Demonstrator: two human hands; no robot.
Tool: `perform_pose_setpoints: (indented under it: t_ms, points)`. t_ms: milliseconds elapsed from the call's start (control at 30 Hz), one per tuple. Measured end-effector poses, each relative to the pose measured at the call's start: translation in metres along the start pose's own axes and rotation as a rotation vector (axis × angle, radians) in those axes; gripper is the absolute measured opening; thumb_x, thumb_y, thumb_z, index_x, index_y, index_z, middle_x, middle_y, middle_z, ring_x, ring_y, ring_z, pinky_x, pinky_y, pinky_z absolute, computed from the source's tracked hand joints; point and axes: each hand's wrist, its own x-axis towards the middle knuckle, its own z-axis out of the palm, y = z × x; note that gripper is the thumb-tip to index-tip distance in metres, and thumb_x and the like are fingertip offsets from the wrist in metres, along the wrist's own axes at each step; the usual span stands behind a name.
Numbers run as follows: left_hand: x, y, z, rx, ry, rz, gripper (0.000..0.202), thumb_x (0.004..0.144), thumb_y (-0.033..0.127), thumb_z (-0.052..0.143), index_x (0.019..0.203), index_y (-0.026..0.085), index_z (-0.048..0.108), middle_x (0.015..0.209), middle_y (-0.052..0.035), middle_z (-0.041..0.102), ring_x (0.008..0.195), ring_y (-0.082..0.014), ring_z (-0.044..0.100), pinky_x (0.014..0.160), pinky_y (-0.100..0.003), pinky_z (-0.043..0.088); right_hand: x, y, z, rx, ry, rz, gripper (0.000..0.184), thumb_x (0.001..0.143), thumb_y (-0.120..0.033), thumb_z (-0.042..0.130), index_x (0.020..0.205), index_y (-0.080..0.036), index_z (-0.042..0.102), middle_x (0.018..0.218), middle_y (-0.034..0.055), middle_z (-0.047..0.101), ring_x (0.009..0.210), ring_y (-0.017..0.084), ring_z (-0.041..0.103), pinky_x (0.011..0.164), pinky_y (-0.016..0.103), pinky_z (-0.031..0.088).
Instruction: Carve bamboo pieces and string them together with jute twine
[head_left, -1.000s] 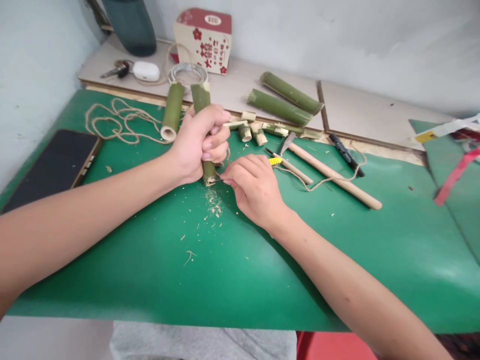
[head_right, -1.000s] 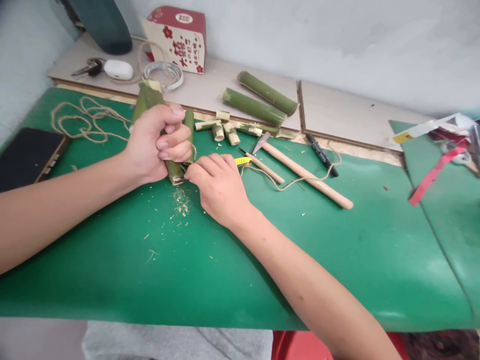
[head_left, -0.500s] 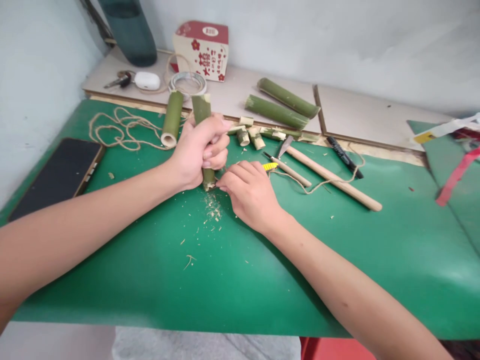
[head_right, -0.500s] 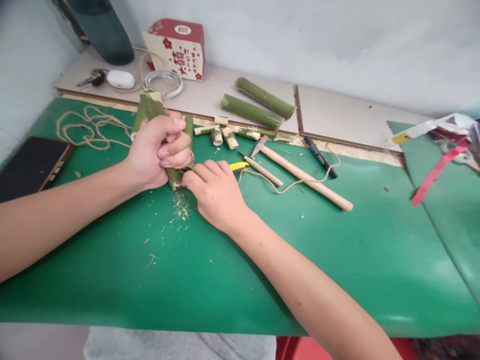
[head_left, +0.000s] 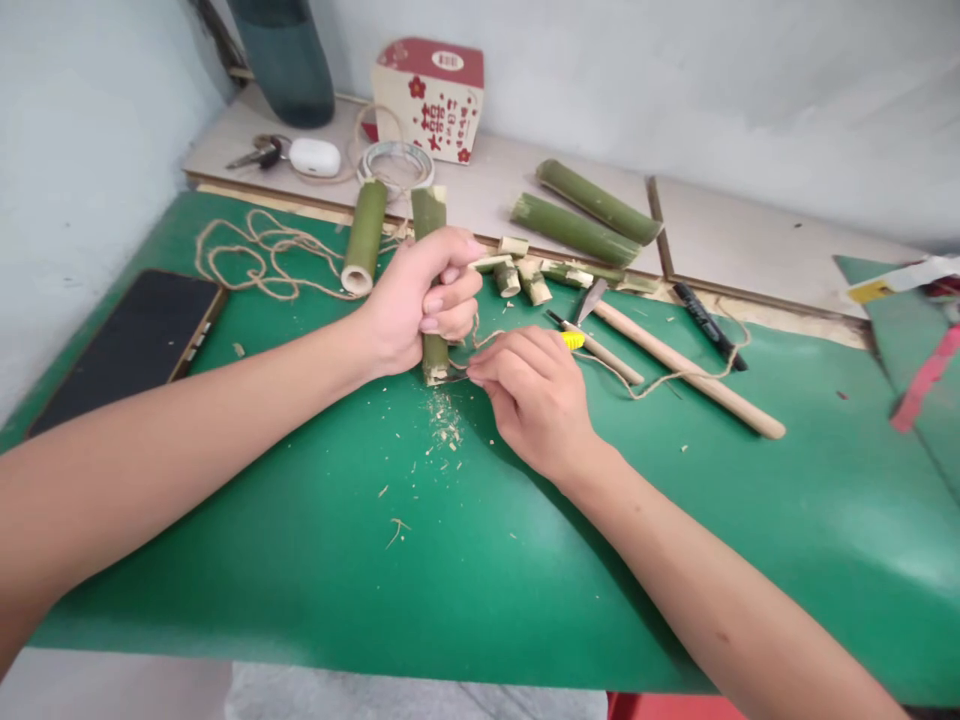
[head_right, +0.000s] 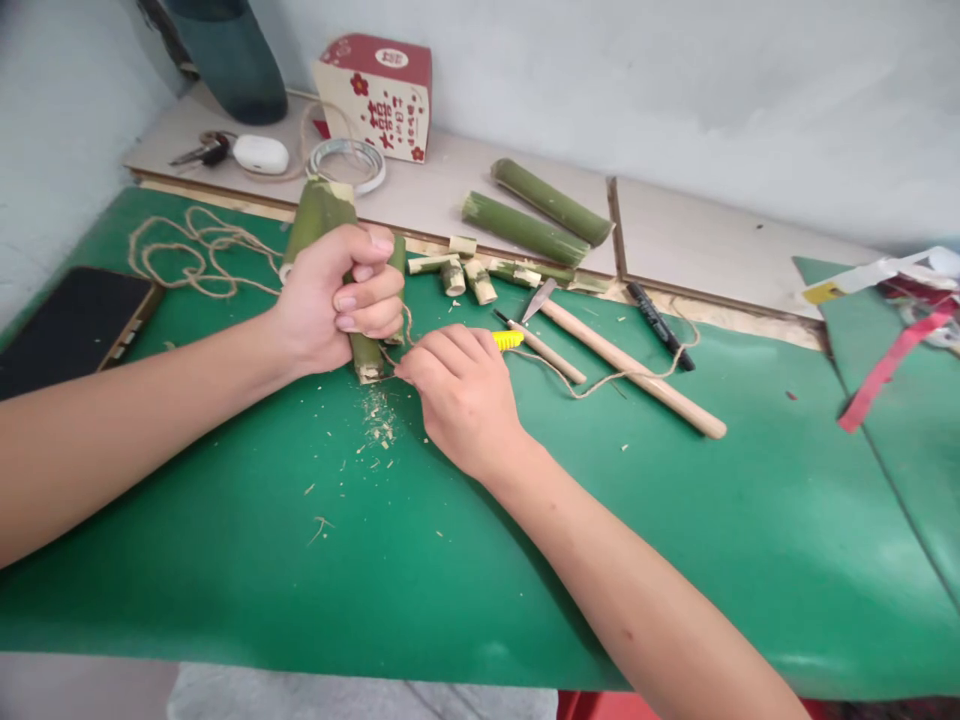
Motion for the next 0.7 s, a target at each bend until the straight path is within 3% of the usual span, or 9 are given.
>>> perform_pose_setpoints:
  t_ms: [100, 267, 433, 567, 700]
  points:
    - [0.000, 0.004, -0.004, -0.015, -0.024, -0.043, 0.033, 0.085, 0.024, 0.064, 0.068, 0.023, 0.036, 0.045, 0.0109, 0.020, 0.031, -0.0053, 0.019, 0.037, -0.021, 0.026, 0.000, 0.002, -0.001, 0.042, -0.011, 0.000, 0.020, 0.100, -0.004, 0.056, 0.094, -0.023, 0.061, 0.095, 0.0032, 0.077, 0.091, 0.021, 0.068, 0.080, 0.038, 0.047]
    - [0.001, 0.002, -0.004, 0.009, 0.031, -0.028, 0.025, 0.083, 0.026, 0.070, 0.077, 0.023, 0.045, 0.052, 0.0081, 0.041, 0.034, -0.0081, 0.036, 0.039, -0.020, 0.029, 0.001, 0.001, -0.004, 0.077, -0.001, 0.021, 0.019, 0.099, -0.005, 0.057, 0.094, -0.023, 0.059, 0.096, 0.0034, 0.076, 0.092, 0.022, 0.068, 0.082, 0.040, 0.047]
    - [0.003, -0.006, 0.000, 0.008, 0.038, 0.225, 0.035, 0.082, 0.033, 0.082, 0.076, 0.024, 0.048, 0.058, 0.0071, 0.051, 0.036, -0.0085, 0.046, 0.038, -0.020, 0.024, -0.001, 0.001, -0.007, 0.098, 0.064, 0.027, 0.016, 0.099, -0.008, 0.054, 0.099, -0.024, 0.058, 0.099, 0.0047, 0.075, 0.095, 0.023, 0.068, 0.088, 0.043, 0.047]
    - [0.000, -0.006, 0.004, 0.072, 0.051, 0.337, 0.032, 0.088, 0.040, 0.080, 0.078, 0.026, 0.054, 0.063, 0.0045, 0.060, 0.042, -0.0108, 0.054, 0.042, -0.022, 0.030, -0.003, 0.001, -0.007, 0.095, 0.139, 0.034, 0.016, 0.100, -0.011, 0.051, 0.102, -0.025, 0.058, 0.099, 0.0053, 0.074, 0.094, 0.024, 0.069, 0.089, 0.044, 0.048]
    - [-0.001, -0.002, 0.002, -0.008, 0.062, 0.298, 0.037, 0.084, 0.051, 0.081, 0.078, 0.025, 0.056, 0.055, 0.0056, 0.052, 0.036, -0.0082, 0.040, 0.040, -0.021, 0.023, 0.000, -0.001, -0.005, 0.066, 0.096, -0.004, 0.015, 0.101, -0.012, 0.050, 0.102, -0.025, 0.057, 0.097, 0.0050, 0.074, 0.092, 0.023, 0.068, 0.087, 0.042, 0.045]
